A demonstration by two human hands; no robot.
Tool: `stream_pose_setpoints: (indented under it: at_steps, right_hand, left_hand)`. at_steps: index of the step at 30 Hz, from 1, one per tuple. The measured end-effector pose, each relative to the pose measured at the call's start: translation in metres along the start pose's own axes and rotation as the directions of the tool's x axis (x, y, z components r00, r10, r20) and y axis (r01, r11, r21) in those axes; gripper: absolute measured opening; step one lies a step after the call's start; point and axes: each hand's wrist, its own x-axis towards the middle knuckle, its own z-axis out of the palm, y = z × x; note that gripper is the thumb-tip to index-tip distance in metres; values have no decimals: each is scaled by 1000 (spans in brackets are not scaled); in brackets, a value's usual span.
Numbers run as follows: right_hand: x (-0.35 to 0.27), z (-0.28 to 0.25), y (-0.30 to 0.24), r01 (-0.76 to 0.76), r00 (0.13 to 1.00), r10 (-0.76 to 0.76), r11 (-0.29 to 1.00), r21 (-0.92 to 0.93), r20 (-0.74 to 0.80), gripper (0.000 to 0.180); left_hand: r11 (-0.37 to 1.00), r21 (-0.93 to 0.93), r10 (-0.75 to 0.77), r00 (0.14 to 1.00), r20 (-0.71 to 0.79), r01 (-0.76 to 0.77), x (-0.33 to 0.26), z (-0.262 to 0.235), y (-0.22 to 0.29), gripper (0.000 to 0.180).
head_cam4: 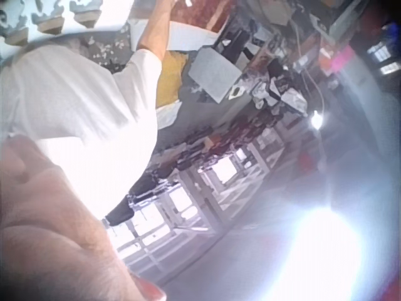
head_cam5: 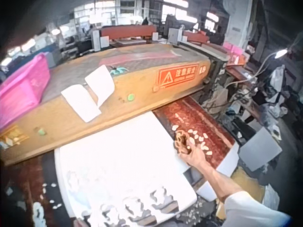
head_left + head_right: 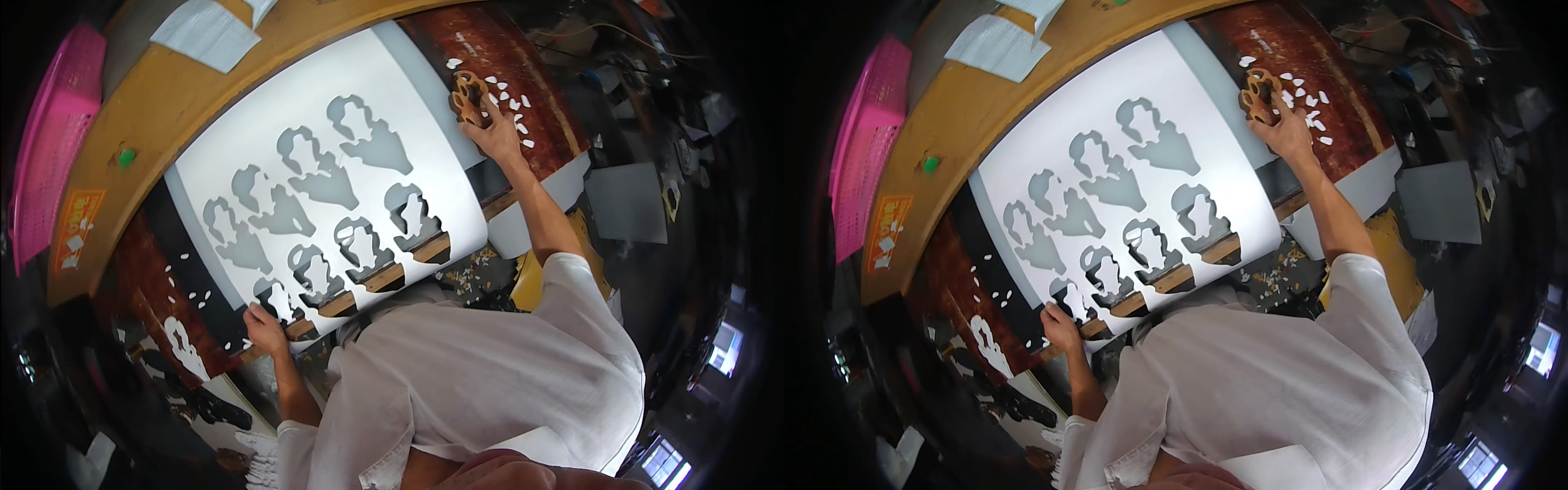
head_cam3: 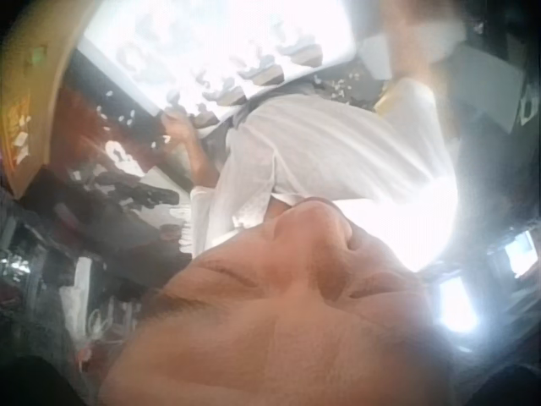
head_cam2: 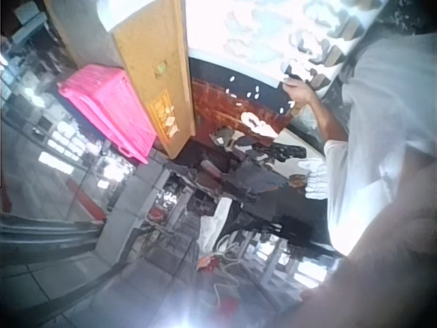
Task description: The person repeatedly places a sheet of white material with pre-cut shapes onto a wooden frame, presses it down, and peels off the cutouts one by one. The cutouts are collected in a pile on the table while the remaining sheet is repositioned for the next cycle.
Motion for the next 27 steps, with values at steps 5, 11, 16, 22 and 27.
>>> stream_pose_setpoints:
  at_steps: [5, 11, 16, 22, 27]
  right_hand:
    - [-42, 6, 0, 241, 941, -213, 967, 78, -263, 88]
    - [-119, 43, 13, -58, 995, 37, 972, 226, 97, 44]
    - [-141, 48, 31, -133, 978, 31, 858, 497, 208, 30]
    - [-199, 8, 41, -244, 940, 128, 900, 361, 318, 38]
    - [-145, 44, 31, -132, 975, 32, 881, 454, 220, 39]
  left_hand:
    - [1000, -28, 12, 999, -33, -13, -2, 0, -5, 46]
    - [987, -78, -137, 990, 18, 138, 5, 6, -10, 43]
    - [911, -409, 117, 985, 127, -56, -11, -40, -29, 36]
    - [986, -149, 15, 861, 508, 70, -39, -102, -27, 41]
    - [949, -281, 236, 912, 335, -143, 10, -66, 5, 48]
